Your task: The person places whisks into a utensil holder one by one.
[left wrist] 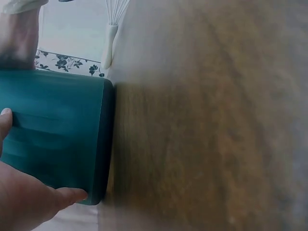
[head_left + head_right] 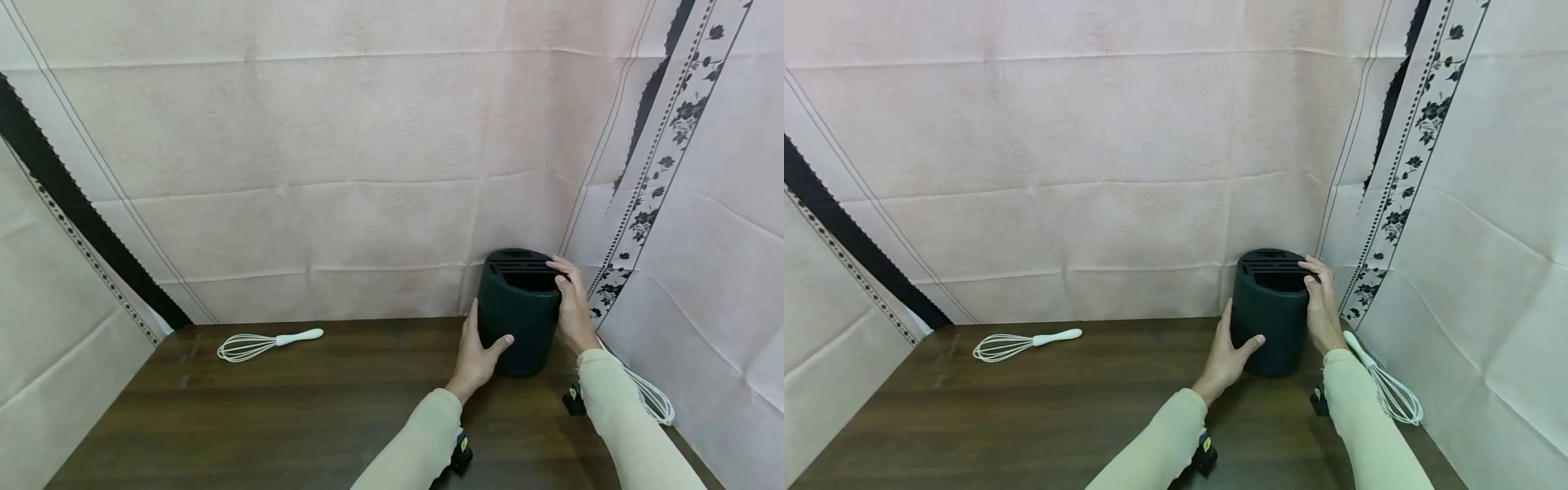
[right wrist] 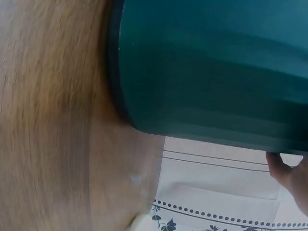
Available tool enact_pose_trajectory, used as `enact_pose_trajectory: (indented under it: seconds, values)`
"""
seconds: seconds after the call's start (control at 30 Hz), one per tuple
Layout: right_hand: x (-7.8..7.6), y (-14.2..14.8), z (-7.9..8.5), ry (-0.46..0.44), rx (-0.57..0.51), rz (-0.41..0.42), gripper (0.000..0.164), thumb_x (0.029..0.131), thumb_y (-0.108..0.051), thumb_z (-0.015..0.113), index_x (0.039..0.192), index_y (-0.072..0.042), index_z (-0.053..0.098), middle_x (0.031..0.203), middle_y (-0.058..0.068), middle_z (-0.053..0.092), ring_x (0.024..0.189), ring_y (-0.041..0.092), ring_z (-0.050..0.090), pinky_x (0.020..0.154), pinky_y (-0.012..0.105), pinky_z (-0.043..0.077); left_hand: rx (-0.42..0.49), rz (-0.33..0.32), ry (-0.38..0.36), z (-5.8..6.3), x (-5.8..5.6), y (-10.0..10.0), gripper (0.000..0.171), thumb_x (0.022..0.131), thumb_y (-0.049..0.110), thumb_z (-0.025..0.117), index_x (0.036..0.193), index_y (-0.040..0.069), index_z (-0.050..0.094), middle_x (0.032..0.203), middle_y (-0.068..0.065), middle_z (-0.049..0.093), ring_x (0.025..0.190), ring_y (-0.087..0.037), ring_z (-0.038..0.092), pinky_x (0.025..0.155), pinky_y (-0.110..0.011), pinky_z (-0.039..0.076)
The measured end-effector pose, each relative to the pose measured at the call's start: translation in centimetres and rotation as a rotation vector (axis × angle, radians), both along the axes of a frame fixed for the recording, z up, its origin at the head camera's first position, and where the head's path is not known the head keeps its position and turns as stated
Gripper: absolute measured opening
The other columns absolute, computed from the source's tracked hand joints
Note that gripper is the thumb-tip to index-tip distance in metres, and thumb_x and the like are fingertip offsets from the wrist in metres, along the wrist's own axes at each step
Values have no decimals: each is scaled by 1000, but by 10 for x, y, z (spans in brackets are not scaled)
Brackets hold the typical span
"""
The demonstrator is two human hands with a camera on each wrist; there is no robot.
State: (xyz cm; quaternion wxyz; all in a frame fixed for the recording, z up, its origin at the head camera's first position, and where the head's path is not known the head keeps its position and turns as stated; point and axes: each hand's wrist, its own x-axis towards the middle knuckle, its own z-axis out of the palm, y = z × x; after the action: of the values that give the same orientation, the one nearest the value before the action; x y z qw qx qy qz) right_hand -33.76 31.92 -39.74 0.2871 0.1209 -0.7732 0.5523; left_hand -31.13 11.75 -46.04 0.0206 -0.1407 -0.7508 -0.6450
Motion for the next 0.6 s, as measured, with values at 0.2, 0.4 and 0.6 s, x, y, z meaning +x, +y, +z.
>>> enact_pose_trajectory:
  seconds: [0.2,0.4,0.6]
  values:
    - [4,1,-2,-44,2,110,55,112,-32,27,160,-6,36,173,14,19,161,35,6,120,76,-1,6,8,13,-1,3,-12,91,100,34,75,170,33,16,173,-5,24,158,-32,27,123,-59,31]
    - [12,9,-6,-43,75,172,53,113,-26,37,164,-13,31,175,9,14,162,31,1,119,78,-1,-14,-21,-20,-2,5,-23,92,99,37,76,170,33,17,174,-3,24,158,-33,27,122,-61,31]
    - [14,8,-5,-14,156,186,53,111,-23,44,161,-12,33,175,6,16,163,33,-1,116,82,-5,-43,-40,-22,1,7,-34,91,100,39,75,170,35,17,174,-2,23,158,-31,27,123,-61,29]
